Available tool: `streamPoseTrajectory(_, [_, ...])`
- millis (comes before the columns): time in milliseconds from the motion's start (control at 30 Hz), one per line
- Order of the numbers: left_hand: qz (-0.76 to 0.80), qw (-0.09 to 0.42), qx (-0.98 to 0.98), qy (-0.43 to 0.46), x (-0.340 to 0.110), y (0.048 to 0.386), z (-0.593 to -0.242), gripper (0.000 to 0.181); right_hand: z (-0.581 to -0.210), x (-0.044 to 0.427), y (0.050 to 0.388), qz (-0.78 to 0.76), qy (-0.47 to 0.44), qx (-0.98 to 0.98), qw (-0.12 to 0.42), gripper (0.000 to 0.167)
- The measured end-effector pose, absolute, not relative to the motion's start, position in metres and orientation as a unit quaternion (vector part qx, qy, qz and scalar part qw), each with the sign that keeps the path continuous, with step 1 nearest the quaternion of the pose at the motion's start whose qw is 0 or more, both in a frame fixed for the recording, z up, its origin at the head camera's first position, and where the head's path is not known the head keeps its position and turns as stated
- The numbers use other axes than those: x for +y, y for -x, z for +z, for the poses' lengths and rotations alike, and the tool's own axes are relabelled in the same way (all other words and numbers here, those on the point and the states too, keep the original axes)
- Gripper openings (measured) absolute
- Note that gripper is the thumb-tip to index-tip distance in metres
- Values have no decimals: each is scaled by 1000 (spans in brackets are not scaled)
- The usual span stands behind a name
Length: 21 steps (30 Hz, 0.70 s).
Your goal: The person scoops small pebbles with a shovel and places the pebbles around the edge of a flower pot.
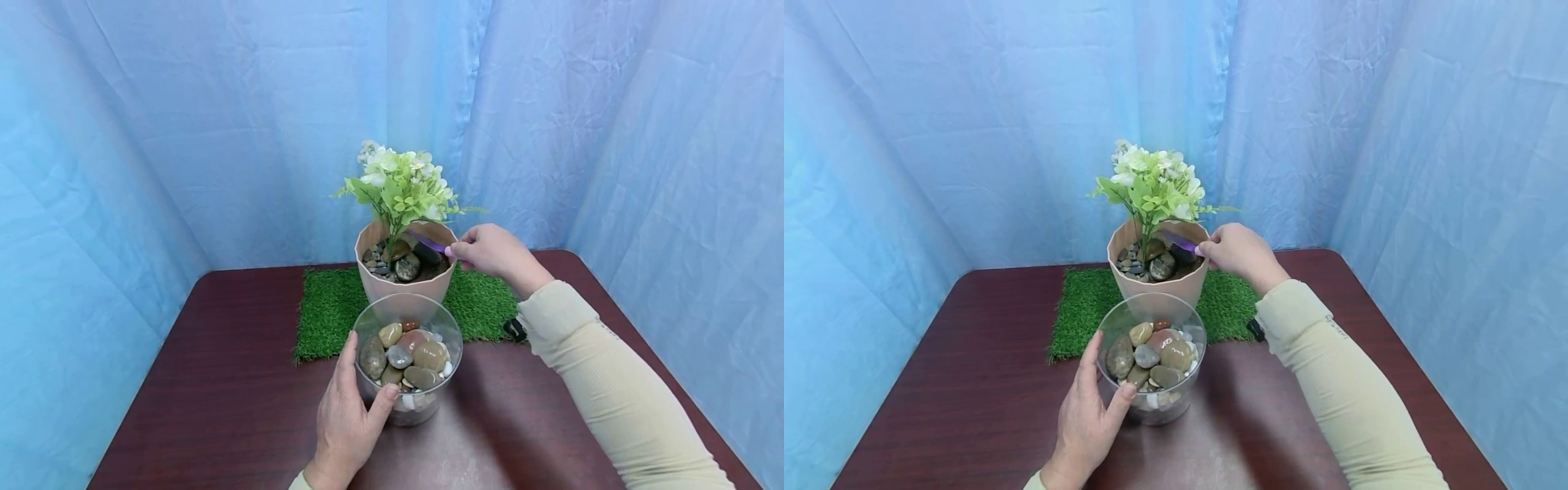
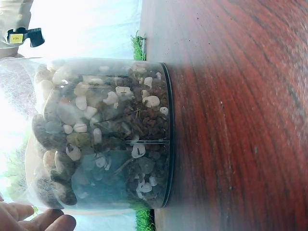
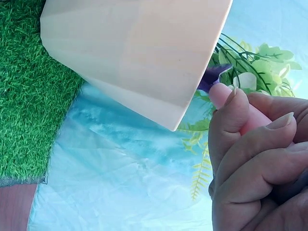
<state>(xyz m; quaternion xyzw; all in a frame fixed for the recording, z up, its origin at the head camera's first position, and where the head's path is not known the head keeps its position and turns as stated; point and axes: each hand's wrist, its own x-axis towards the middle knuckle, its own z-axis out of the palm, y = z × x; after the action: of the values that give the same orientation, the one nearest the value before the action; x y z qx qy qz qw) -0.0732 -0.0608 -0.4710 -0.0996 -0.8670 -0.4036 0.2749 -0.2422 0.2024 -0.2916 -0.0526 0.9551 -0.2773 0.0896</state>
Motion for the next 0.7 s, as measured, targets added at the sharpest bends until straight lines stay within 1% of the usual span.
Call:
streamPoseTrajectory(233, [-406,267,-868,98,-60,73,-471,94,-290,205,236,-237,59,968,62,35])
streamPoseTrajectory(400, [-405,259,-872,97,-60,72,-470,93,-285,204,224,-206,65,975,47,37])
streamPoseTrajectory(700, [-403,265,-870,98,-60,73,-471,92,-283,205,205,-180,87,980,11,37])
